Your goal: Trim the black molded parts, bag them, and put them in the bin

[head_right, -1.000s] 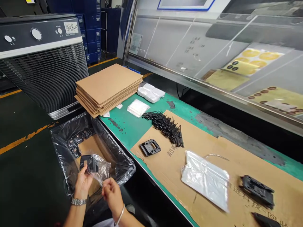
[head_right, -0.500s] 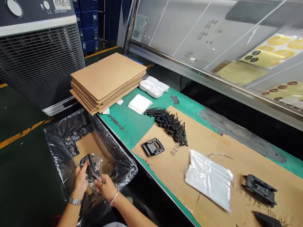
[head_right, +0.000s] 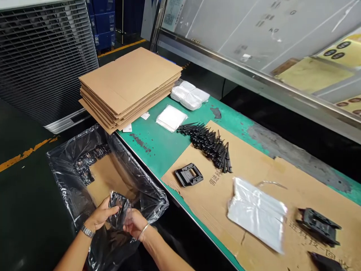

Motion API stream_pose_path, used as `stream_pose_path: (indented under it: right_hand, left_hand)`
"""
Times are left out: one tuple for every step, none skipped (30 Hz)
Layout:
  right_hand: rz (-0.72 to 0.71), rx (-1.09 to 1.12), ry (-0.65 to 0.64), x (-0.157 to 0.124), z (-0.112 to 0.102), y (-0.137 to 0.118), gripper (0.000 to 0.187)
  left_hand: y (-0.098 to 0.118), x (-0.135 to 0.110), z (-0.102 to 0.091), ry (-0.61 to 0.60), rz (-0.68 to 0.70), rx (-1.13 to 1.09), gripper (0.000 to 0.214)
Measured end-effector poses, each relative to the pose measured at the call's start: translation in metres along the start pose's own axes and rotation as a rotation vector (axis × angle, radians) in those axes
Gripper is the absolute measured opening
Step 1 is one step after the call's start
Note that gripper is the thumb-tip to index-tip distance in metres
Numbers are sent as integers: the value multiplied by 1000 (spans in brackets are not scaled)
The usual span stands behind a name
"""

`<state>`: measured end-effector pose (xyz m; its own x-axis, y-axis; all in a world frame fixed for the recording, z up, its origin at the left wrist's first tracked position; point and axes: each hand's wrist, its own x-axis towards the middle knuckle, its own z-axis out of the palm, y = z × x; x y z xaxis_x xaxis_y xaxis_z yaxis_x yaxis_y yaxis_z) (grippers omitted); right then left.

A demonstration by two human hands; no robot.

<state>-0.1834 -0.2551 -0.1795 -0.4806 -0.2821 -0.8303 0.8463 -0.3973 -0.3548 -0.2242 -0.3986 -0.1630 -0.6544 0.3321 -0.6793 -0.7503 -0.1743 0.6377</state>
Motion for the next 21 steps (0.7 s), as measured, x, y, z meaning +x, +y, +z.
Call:
stream_pose_path:
  right_hand:
    - [-18,24,33,3,-4,-2,16]
    - [-70,14,82,6,-7,-4,18]
    - [-155,-22,151,9,-9,-7,22]
    - [-265,-92,228,12,-10,-8,26]
    - [-382,-193,294,15,-10,-9,30]
    - [-487,-315,338,20,-8,-9,34]
    - [-560,-438,350,25,-5,-9,37]
    - [-582,-540,329,31,-2,-9,39]
    - [-567,-616,299,39,1,-10,40]
    - [-532,-668,268,47,4,-11,39]
    - [-489,-700,237,55,5,-13,39]
    - [-442,-720,205,65,5,-16,38]
    - [-398,-737,174,74,5,-20,38]
    - [-362,-755,150,84,3,-24,38]
    - [-332,-776,133,94,1,-29,38]
    - [-304,-801,122,105,0,-34,37]
    - [-279,-830,119,116,-1,-39,36]
    - [-261,-863,122,129,-1,-44,34]
    - [-254,-898,129,142,1,-49,32]
    - [-257,-936,137,157,5,-54,28]
    - [-268,-977,145,173,9,-59,25]
  left_hand:
    - [-4,8,-4,84,47,34,44]
    - [-8,15,-7,172,83,53,45]
    - [-13,23,-9,251,102,53,45]
    - [-18,30,-11,314,112,41,44]
    - [-24,36,-11,362,119,28,43]
    - [-29,41,-11,389,121,11,41]
    - [-33,46,-11,394,115,-9,39]
    - [-36,50,-11,387,104,-33,37]
    - [-39,53,-11,372,88,-60,36]
    - [-40,57,-11,353,68,-88,35]
    - [-40,61,-13,336,45,-116,34]
    - [-40,66,-15,323,23,-143,34]
    - [-39,71,-18,315,5,-167,33]
    - [-37,77,-21,312,-9,-187,33]
    - [-36,85,-24,320,-17,-205,32]
    - [-34,93,-27,342,-18,-219,32]
    - [-32,102,-31,375,-11,-231,33]
    - [-31,112,-35,420,3,-240,34]
    - [-29,122,-40,477,22,-247,35]
    - [-28,131,-45,549,45,-252,36]
    - [-28,140,-51,633,68,-257,36]
